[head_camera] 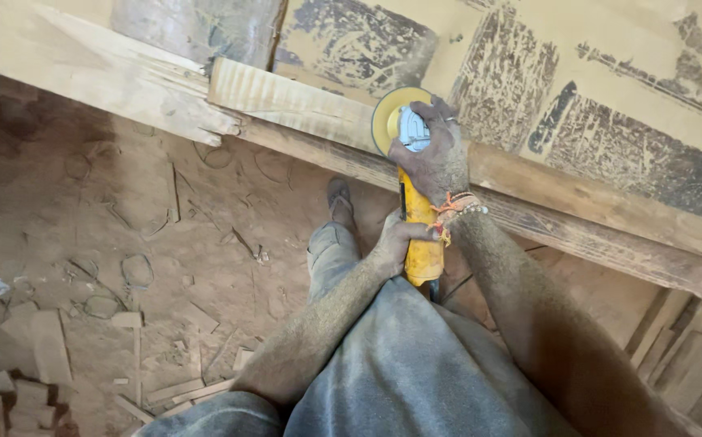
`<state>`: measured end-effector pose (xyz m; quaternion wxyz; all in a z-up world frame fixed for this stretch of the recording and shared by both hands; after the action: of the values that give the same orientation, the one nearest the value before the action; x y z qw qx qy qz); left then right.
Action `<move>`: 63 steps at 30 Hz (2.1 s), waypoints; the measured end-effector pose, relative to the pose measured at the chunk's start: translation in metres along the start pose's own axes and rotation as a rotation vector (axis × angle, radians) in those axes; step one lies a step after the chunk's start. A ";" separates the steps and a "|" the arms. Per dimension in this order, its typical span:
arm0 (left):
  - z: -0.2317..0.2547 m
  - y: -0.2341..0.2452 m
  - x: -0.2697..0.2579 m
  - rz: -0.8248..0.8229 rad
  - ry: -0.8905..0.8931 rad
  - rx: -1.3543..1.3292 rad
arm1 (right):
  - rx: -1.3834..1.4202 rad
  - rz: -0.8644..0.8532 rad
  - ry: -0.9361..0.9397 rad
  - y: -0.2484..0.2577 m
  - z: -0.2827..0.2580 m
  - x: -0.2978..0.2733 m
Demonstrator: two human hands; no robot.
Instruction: The person sands the surface and edges of a wooden beam using a power sander.
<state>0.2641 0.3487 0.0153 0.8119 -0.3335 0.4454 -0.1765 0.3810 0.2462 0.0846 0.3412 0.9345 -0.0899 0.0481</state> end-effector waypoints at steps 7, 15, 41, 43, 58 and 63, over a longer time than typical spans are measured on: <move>-0.041 -0.026 0.017 -0.050 0.060 0.078 | -0.081 0.008 -0.102 0.044 0.042 -0.027; -0.100 -0.044 0.042 -0.072 0.129 0.162 | -0.124 0.074 -0.074 0.090 0.096 -0.072; -0.031 -0.007 -0.005 0.051 -0.031 0.094 | -0.165 -0.119 0.043 0.020 -0.002 -0.022; -0.021 0.002 -0.011 0.062 -0.078 0.072 | -0.143 -0.163 0.040 0.007 -0.018 -0.016; 0.026 0.043 -0.017 0.066 -0.193 -0.087 | -0.078 -0.305 0.130 -0.057 -0.076 0.026; 0.034 0.055 -0.012 0.090 -0.245 -0.079 | -0.070 -0.334 0.181 -0.072 -0.090 0.038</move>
<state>0.2853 0.4081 -0.0026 0.8536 -0.3639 0.3640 -0.0802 0.4301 0.3537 0.1135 0.3836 0.9158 0.0958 0.0714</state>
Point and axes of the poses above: each hand's wrist, its own x-axis towards the middle knuckle, its own y-axis out of the back of the hand, z = x × y, the point moved 4 cm from there along x, towards the middle knuckle, and after that the axes turned 6 degrees about y, right-handed, at the moved point
